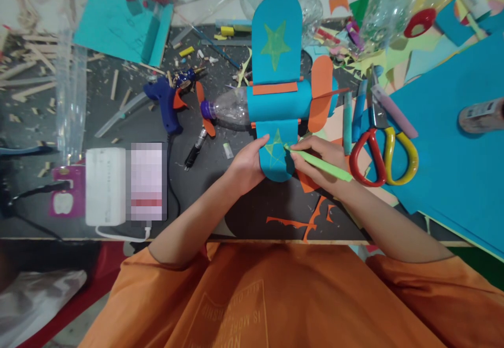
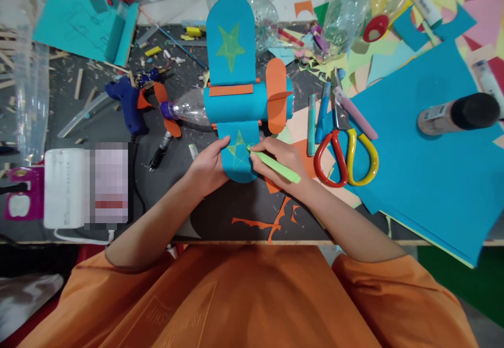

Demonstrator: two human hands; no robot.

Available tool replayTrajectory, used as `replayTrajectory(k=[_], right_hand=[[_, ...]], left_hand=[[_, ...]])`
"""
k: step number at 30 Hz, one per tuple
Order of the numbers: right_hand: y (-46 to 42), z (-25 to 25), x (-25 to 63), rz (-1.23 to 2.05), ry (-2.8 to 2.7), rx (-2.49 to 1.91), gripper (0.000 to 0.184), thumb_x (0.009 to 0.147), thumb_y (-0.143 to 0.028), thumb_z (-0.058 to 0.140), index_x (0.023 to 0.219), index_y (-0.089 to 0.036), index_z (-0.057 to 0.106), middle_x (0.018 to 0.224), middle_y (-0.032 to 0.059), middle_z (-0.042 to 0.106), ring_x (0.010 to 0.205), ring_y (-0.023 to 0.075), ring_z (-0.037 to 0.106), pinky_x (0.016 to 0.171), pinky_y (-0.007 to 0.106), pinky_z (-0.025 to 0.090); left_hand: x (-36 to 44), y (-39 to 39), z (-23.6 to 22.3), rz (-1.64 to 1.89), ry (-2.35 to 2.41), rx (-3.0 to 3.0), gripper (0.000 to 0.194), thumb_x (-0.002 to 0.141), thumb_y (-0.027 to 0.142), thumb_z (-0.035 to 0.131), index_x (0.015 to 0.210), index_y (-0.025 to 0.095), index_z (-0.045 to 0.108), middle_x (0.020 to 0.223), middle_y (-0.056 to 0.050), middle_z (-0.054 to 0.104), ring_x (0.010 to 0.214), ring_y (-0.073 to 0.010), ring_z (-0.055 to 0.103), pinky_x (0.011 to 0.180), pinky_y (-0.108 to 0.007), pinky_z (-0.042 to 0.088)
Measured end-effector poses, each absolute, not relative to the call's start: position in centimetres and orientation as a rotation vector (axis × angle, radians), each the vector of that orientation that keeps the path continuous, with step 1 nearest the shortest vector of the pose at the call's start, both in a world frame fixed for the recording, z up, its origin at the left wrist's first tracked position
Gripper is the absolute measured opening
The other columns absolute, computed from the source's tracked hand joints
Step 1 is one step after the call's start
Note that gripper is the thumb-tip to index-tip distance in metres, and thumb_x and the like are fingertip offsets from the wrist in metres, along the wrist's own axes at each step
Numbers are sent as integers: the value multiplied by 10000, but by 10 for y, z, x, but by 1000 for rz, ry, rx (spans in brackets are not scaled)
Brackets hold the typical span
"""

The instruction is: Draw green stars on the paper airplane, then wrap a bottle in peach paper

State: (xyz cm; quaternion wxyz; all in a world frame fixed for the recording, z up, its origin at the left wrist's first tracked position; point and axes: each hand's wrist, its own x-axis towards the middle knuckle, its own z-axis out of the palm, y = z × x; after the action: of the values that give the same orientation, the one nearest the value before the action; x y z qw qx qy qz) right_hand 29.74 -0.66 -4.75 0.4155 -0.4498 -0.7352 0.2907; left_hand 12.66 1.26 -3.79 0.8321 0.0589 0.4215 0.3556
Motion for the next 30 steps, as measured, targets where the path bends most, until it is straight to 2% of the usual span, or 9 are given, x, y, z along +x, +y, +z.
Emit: replayTrajectory(k=[9, 16, 22, 30], right_hand=[[-5, -50, 297, 681, -1857, -1109, 45, 910, -245, 638, 876, -236, 666, 793, 29, 739, 725, 188, 725, 634, 293, 579], [-5, -50, 296, 683, -1840, -1108, 42, 908, -228, 640, 877, -236, 666, 781, 22, 731, 709, 179, 717, 616, 285, 571], [-5, -51, 296, 680, -1846, -1102, 50, 912, -243, 638, 874, -235, 669, 789, 22, 735, 704, 174, 712, 615, 286, 572], [-4, -50, 296, 683, -1848, -1099, 60, 925, -256, 626, 885, -236, 667, 803, 27, 741, 705, 174, 711, 597, 286, 563]], left_hand=[[127, 13, -36, 764, 916, 115, 436, 1013, 246, 394, 1352, 85, 617, 1121, -97, 788, 1220, -245, 676, 1136, -357, 460], [128, 13, -36, 769, 887, 90, 436, 1016, 251, 398, 1367, 96, 604, 1123, -91, 788, 1211, -255, 681, 1144, -384, 451], [128, 14, -34, 768, 927, 92, 434, 1025, 222, 376, 1370, 86, 599, 1090, -86, 794, 1152, -229, 709, 1121, -350, 465], [126, 12, -40, 787, 898, 72, 450, 992, 230, 461, 1402, 90, 581, 1164, -110, 776, 1191, -263, 690, 1123, -376, 460]])
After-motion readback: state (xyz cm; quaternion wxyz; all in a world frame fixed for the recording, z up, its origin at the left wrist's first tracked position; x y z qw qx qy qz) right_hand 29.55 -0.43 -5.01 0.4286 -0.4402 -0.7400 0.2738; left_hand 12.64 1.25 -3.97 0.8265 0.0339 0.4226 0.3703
